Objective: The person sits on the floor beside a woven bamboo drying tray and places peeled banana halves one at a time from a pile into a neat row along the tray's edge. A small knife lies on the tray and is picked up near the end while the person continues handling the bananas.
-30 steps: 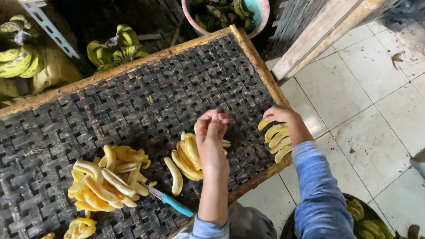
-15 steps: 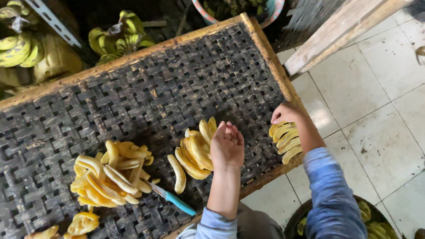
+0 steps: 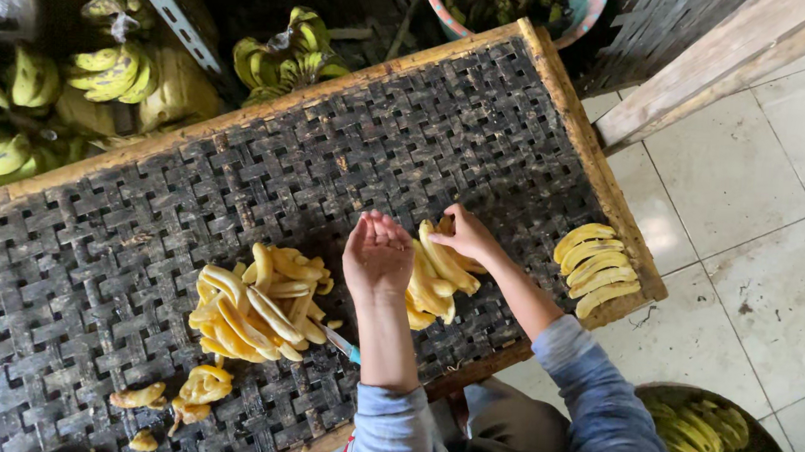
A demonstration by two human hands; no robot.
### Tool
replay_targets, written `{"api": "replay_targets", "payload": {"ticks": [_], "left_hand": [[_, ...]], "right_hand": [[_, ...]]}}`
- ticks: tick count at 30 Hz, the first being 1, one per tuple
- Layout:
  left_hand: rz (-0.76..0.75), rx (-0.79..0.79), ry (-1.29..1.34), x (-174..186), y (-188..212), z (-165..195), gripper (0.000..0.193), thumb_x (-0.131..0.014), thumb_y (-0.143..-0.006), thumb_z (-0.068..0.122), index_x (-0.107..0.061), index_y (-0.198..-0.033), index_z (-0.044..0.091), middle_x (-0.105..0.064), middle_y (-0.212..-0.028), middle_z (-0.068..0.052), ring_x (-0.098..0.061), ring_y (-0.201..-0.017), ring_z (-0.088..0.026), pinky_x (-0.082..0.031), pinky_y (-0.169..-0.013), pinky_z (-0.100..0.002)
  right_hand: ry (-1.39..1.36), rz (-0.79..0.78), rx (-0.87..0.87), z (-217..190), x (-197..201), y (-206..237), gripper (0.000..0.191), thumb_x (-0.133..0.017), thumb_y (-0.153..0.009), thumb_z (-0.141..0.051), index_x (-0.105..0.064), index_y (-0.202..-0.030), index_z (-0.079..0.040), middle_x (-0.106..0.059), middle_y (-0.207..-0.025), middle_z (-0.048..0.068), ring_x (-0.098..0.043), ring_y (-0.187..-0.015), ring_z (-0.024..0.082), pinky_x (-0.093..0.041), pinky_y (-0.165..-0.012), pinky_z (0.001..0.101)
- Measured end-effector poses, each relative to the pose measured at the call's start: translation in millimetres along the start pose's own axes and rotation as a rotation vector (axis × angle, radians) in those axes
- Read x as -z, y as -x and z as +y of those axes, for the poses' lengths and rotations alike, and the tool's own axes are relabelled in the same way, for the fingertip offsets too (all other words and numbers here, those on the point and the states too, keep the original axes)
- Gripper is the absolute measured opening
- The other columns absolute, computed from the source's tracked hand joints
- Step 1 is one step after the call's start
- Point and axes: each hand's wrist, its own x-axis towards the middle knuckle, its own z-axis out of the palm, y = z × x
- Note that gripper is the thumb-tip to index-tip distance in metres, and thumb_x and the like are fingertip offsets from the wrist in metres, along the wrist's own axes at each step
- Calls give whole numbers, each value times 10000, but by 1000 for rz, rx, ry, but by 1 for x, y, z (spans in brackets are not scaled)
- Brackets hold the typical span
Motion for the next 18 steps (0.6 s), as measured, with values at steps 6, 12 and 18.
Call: {"api": "replay_targets", "payload": {"ticks": [6, 12, 18], "left_hand": [[-60, -187, -357, -7, -10, -31, 164, -595, -1009, 247, -628, -1096, 112, -677, -971, 13, -608, -880, -130, -467, -865, -306], [-166, -156, -340, -27, 24, -51, 177, -614, -975, 220, -615, -1103, 98, -670, -974, 3, -620, -907, -134, -470, -887, -306], [-224, -268, -157, -33, 33, -27, 143, -623, -1004, 184, -651, -1068, 59, -679, -951, -34, -619, -877, -150, -490, -851, -290]], "right_hand": [[-81, -45, -199, 19, 4, -2, 683, -865, -729, -313, -524, -1264, -59, -735, -941, 135, -741, -857, 276, -584, -787, 397], [-83, -173, -297, 18, -4, 0, 703, -839, -729, -161, -463, -1314, -66, -710, -962, 125, -718, -885, 258, -560, -826, 395], [-328, -177, -102, 37, -3, -2, 594, -841, -702, -57, -574, -1232, -37, -715, -1006, 74, -685, -933, 211, -555, -836, 357]]}}
